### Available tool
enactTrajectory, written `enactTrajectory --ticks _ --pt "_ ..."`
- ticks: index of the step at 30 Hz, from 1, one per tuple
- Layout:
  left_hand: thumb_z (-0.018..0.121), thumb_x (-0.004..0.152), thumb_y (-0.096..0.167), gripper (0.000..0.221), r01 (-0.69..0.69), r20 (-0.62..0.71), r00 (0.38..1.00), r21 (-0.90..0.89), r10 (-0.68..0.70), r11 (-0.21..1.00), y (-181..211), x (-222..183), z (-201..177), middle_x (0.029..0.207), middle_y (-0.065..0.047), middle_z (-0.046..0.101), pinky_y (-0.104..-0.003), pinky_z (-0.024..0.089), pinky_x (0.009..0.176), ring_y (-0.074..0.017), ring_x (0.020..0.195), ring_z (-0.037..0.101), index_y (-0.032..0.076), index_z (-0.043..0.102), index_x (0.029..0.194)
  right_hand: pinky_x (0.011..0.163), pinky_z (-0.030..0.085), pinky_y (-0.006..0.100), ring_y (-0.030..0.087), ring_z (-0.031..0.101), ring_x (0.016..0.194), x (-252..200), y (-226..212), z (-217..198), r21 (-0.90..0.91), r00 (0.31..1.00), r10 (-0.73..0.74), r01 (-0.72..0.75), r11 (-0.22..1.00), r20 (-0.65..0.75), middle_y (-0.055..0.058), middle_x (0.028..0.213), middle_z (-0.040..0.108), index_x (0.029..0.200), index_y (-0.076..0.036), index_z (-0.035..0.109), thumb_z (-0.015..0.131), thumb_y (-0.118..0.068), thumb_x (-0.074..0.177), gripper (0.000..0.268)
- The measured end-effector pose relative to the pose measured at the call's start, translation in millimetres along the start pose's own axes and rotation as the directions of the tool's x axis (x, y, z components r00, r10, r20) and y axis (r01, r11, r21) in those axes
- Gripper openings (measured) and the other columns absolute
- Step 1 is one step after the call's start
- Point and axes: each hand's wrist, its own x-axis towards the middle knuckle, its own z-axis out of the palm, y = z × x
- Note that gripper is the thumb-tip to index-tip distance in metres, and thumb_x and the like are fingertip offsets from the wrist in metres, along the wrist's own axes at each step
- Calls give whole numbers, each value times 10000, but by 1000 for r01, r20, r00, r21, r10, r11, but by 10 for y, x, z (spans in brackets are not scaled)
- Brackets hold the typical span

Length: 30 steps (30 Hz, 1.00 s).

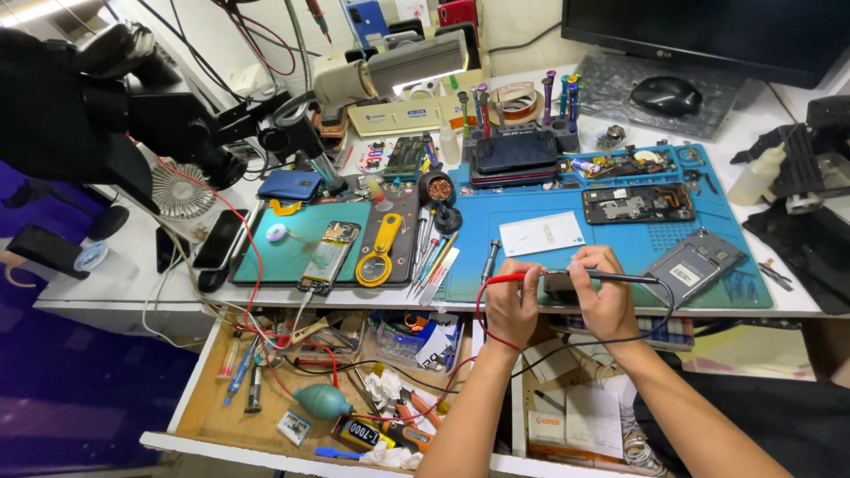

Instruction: Testing a mobile phone's internal components using a multimeter on a repair bench.

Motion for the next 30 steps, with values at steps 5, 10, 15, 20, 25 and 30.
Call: enactTrajectory --ticks 5,10,15,20,25,30 --pt "582 1067 287 196 7 -7 1000 -7 -7 1000 -24 -12 13 787 -49 671 -351 539 614 -283 649 650 142 630 944 961 498 422 310 673 972 -3 -8 4 -4 1000 25 -25 1000 2 114 996 647 862 -63 640 624 -223 1058 253" --pt "585 1066 291 189 12 -8 1000 2 -12 1000 -63 -8 50 769 -35 661 -347 542 608 -264 634 644 152 630 946 967 495 418 300 676 979 -1 -13 9 6 999 51 -51 999 2 105 999 646 865 -68 645 621 -239 1056 257" --pt "557 1075 277 191 7 9 1000 -11 -7 1000 -29 1 29 786 -50 657 -355 537 616 -286 647 639 143 618 955 966 497 420 306 674 975 -12 -37 9 14 998 62 -62 998 6 107 998 649 870 -64 647 625 -227 1052 246" --pt "565 1070 276 184 -2 16 1000 -8 2 1000 -30 -12 15 794 -52 660 -359 535 616 -293 655 645 141 620 959 954 500 438 318 674 963 -7 -108 -6 15 998 70 -70 997 5 120 985 651 871 -52 643 620 -218 1056 250" --pt "582 1062 275 173 17 18 1000 -3 -17 1000 -2 5 -16 786 -39 667 -352 541 619 -285 651 654 150 630 952 965 498 415 315 677 981 -19 -66 -12 -1 999 49 -49 999 16 119 985 663 889 -59 655 622 -214 1060 232" --pt "573 1066 296 174 4 29 1000 22 -5 1000 -110 -69 27 821 -19 683 -351 546 611 -273 664 669 165 625 963 954 495 408 305 671 950 -13 -98 -32 7 999 28 -28 1000 16 116 968 662 892 -58 643 614 -206 1077 238"
